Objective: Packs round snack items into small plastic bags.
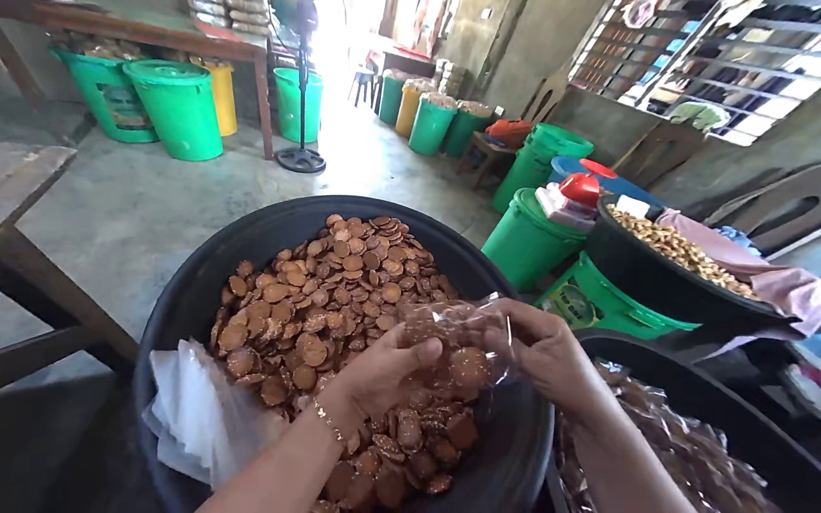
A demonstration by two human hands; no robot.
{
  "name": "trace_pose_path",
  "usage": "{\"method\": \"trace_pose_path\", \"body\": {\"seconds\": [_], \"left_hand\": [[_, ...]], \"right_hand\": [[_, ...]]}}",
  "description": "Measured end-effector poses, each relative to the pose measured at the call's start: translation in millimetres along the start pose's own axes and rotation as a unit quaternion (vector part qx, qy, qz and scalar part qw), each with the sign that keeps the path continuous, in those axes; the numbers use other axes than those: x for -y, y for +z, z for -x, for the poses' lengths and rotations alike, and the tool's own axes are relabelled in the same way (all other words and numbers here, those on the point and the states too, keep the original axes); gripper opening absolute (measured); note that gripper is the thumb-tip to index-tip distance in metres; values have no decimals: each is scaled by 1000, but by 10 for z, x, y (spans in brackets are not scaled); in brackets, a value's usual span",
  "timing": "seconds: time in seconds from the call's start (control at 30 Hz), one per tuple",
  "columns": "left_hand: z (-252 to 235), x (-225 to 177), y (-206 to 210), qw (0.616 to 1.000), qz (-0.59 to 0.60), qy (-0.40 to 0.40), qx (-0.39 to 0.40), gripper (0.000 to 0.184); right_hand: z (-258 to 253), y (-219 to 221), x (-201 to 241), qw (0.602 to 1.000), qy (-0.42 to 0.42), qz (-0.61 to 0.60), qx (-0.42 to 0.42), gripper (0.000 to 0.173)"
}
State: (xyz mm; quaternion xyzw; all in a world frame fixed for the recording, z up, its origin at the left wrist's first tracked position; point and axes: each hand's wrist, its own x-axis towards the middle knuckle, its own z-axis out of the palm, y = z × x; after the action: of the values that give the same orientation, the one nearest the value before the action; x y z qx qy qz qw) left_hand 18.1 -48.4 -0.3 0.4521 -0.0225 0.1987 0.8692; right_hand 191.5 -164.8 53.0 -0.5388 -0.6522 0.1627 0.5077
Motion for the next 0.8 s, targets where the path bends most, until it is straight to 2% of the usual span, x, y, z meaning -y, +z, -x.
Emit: {"method": "trace_pose_path", "body": {"seconds": [0.07,0.1,0.13,0.2,0.27,0.3,0.37,0.43,0.47,0.5,0.53,0.63,0.67,0.7,0.73,0.77,0.8], "left_hand": [[-38,11,-48,998,15,40,54,68],[-53,17,-44,997,9,48,62,67],[-50,14,16,999,6,44,27,59],[-32,0,185,995,25,15,-99,40],[-38,0,234,988,41,0,-151,30],[-39,14,210,989,47,-3,-142,28],[-37,60,142,995,31,-18,-97,27],[-37,109,125,998,18,-28,-59,22],[-35,131,132,998,23,-22,-45,19],[-32,139,151,999,37,-9,-38,17],[-33,135,169,998,49,9,-36,25],[-84,124,162,992,73,57,-81,47],[-107,128,134,990,84,68,-87,52],[-128,129,106,989,92,78,-90,55],[-143,132,87,986,102,84,-99,54],[-149,136,92,982,111,82,-127,45],[-150,131,117,979,110,74,-157,34]], "right_hand": [[29,-70,-27,996,-31,68,47,26],[36,-86,-31,991,-43,113,60,29],[41,-92,-28,985,-48,151,63,32],[52,-89,-26,986,-41,160,39,31],[38,-67,-41,990,-28,139,-27,26],[16,-73,-47,989,-30,142,-36,30],[-46,-102,-42,982,-68,173,15,37],[-147,-114,-24,975,-127,167,70,20],[-179,-120,-24,979,-134,136,72,13],[-182,-120,-42,987,-123,90,49,5],[-167,-115,-64,994,-100,38,7,3],[-129,-53,-74,984,-21,-85,-155,18],[-109,-52,-79,981,-8,-90,-174,15],[-71,-75,-83,987,-2,-58,-152,3],[-36,-108,-72,995,4,5,-99,20],[-14,-129,-41,998,13,55,-37,40],[-3,-139,-3,996,25,85,21,49]]}}
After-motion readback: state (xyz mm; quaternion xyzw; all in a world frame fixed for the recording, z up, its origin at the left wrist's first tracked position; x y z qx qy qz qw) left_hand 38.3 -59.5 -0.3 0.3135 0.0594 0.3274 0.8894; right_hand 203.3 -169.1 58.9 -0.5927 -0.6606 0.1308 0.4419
